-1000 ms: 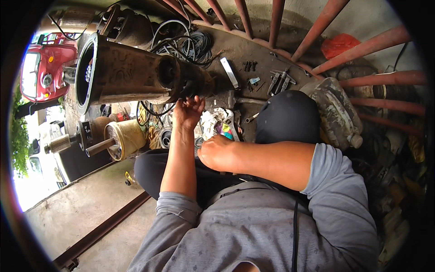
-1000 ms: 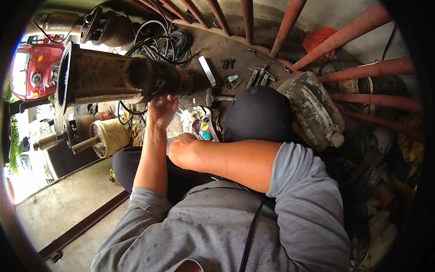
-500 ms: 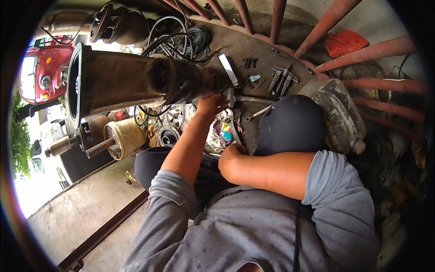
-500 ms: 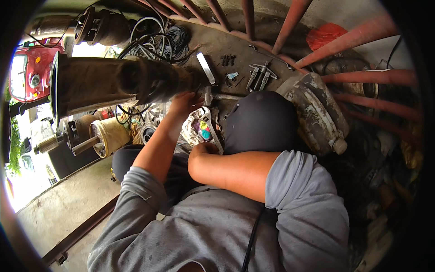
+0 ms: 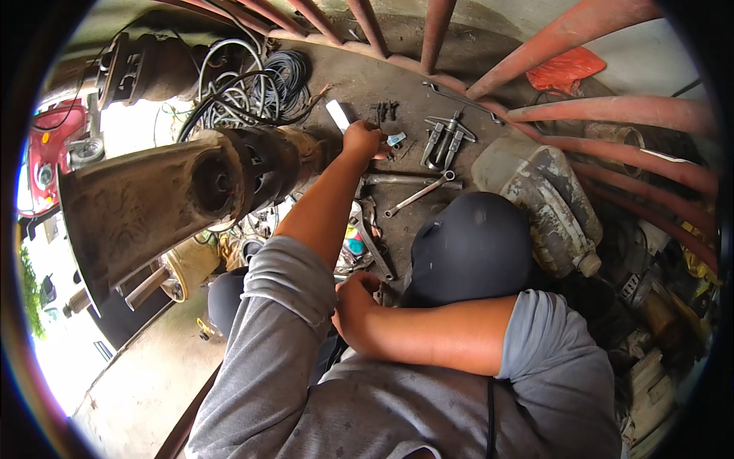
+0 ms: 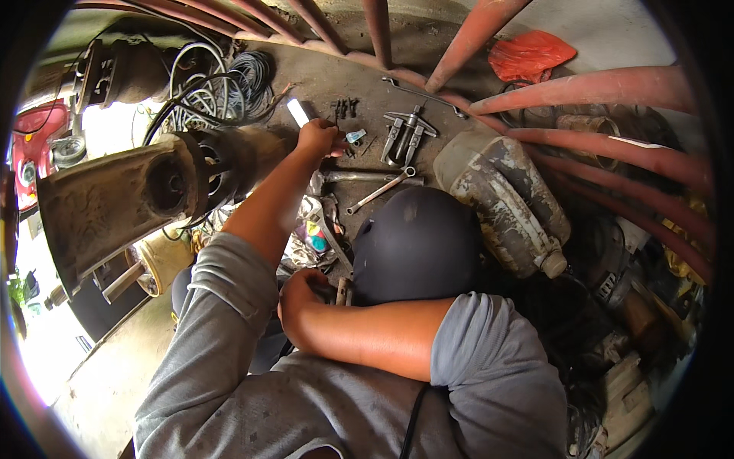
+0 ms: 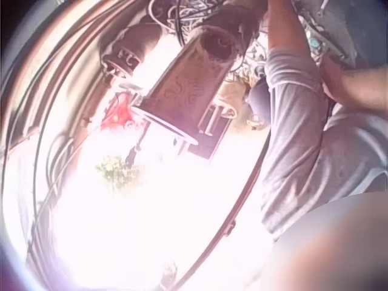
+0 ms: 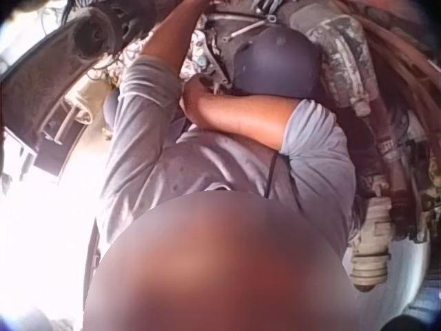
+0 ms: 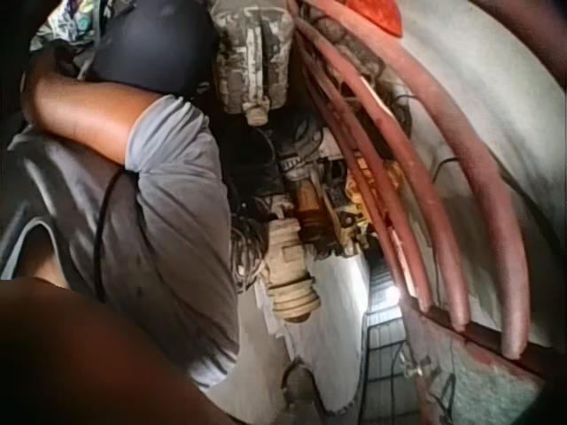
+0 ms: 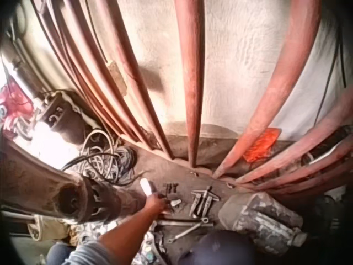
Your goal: The person sits on the floor and uses a wrench to loosen and remove bolts from a cylindrical motor housing. They repeatedly reposition the motor, tighten and loosen fasteners, and inspect the interior components while working in a cluttered workshop.
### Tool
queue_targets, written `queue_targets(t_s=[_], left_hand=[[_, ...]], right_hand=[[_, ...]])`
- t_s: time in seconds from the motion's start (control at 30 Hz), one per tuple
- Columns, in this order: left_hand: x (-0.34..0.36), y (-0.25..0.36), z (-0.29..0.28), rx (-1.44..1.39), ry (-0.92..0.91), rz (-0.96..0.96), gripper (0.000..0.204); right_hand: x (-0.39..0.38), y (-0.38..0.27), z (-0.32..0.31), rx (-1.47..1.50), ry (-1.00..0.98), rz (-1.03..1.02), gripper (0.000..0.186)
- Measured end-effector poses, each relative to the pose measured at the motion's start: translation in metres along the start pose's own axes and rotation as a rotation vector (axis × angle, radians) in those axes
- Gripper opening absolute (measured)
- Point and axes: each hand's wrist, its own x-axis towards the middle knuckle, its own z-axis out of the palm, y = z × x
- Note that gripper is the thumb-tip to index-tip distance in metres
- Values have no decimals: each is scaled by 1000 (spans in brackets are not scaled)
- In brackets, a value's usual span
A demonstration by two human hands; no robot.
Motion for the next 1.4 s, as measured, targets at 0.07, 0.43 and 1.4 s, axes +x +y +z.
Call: queue_targets(t_s=[0.07,0.43,1.4], left_hand=[[10,1,9,52,14,2,26],[-1,-8,-5,87,73,53,39],[-194,-60,-178,-1200,670,370,37]], right_hand=[[-3,2,-2,1,2,20,35],[20,7,-8,96,-126,89,29],[-84,45,-287,666,1388,141,49]])
